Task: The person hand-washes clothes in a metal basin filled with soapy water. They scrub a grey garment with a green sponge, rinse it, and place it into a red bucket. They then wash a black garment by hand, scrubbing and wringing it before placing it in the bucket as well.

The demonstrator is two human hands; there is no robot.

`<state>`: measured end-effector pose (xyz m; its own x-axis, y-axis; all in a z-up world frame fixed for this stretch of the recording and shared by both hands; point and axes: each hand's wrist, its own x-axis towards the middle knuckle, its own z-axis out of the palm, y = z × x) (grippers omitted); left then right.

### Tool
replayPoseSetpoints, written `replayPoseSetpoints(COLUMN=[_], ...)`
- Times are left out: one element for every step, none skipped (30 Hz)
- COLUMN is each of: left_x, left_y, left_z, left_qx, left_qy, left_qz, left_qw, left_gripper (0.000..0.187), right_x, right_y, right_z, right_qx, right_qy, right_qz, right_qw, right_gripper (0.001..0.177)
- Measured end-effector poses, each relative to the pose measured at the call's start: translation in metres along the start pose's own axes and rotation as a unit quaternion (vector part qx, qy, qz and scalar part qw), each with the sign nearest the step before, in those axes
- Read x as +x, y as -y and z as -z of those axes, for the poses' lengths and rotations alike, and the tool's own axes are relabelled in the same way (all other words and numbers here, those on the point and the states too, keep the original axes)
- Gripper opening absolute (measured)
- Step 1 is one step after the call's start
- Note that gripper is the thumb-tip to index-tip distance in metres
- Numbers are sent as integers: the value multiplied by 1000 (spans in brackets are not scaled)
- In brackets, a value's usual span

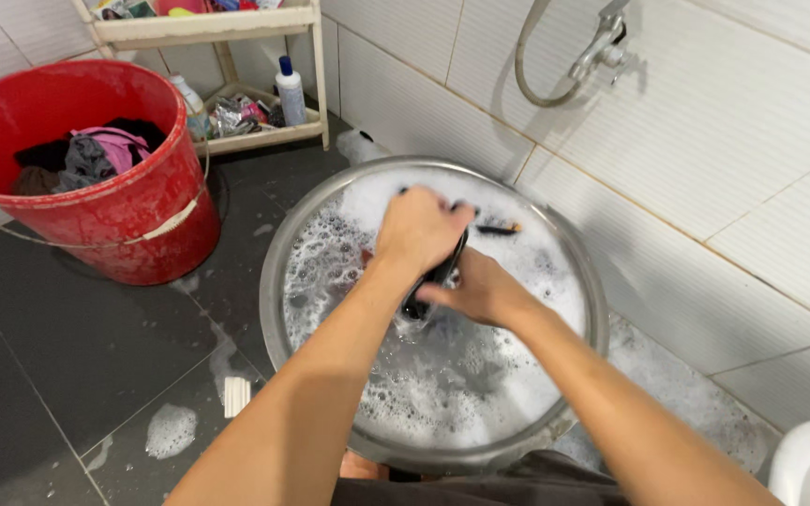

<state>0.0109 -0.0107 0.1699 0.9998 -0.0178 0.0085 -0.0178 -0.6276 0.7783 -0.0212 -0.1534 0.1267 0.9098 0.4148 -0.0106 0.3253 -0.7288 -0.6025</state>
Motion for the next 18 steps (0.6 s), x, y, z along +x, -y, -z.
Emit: replayPoseSetpoints(left_x=[0, 2, 3, 4, 4, 5, 3, -1, -6, -10, -13, -17, -22, -24, -24, -22, -19, -14], left_y=[-1, -2, -2, 2, 8, 14, 21, 29, 36, 41, 46, 52, 59, 66, 72, 79, 84, 91], left_z=[3, 5, 7, 10, 15, 19, 22, 23, 21, 14, 5, -6, -16, -28, -39, -52, -67, -80], left_qx=[-18, -37, -56, -133, -210, -286, -307, -326, -344, -314, -284, -252, -197, -141, -85, -50, -14, 22], left_qy=[-20, -41, -62, -54, -46, -40, 23, 87, 149, 191, 233, 275, 283, 290, 295, 302, 308, 312], left_qz=[-7, -18, -28, -5, 18, 41, 65, 88, 111, 109, 106, 103, 76, 46, 15, 6, -3, -11], left_qw=[1000, 998, 996, 990, 977, 957, 949, 937, 920, 924, 924, 922, 936, 945, 951, 952, 951, 950], left_gripper=[40, 39, 38, 40, 42, 45, 51, 59, 67, 70, 74, 78, 78, 82, 88, 78, 69, 61], right_x=[3, 10, 15, 15, 13, 11, 9, 6, 4, 6, 13, 16, 15, 14, 13, 13, 12, 10], right_y=[0, -1, -1, -2, -4, -6, -8, -10, -13, -15, -17, -18, -18, -18, -19, -21, -25, -30], right_z=[-3, 1, 4, 9, 17, 25, 31, 39, 45, 55, 66, 72, 74, 78, 82, 86, 93, 100], right_qx=[-2, -5, -7, 112, 230, 343, 450, 552, 646, 727, 799, 861, 876, 890, 903, 898, 893, 888], right_qy=[27, 52, 77, 69, 60, 52, 38, 23, 9, 27, 45, 62, 51, 39, 27, 26, 25, 28], right_qz=[-69, -138, -205, -195, -181, -164, -156, -147, -135, -111, -86, -59, -71, -81, -91, -65, -39, -13], right_qw=[997, 989, 976, 972, 954, 923, 878, 821, 751, 677, 593, 501, 474, 447, 420, 434, 447, 460], right_gripper=[53, 45, 40, 36, 32, 28, 22, 19, 20, 20, 20, 21, 20, 19, 17, 17, 17, 17])
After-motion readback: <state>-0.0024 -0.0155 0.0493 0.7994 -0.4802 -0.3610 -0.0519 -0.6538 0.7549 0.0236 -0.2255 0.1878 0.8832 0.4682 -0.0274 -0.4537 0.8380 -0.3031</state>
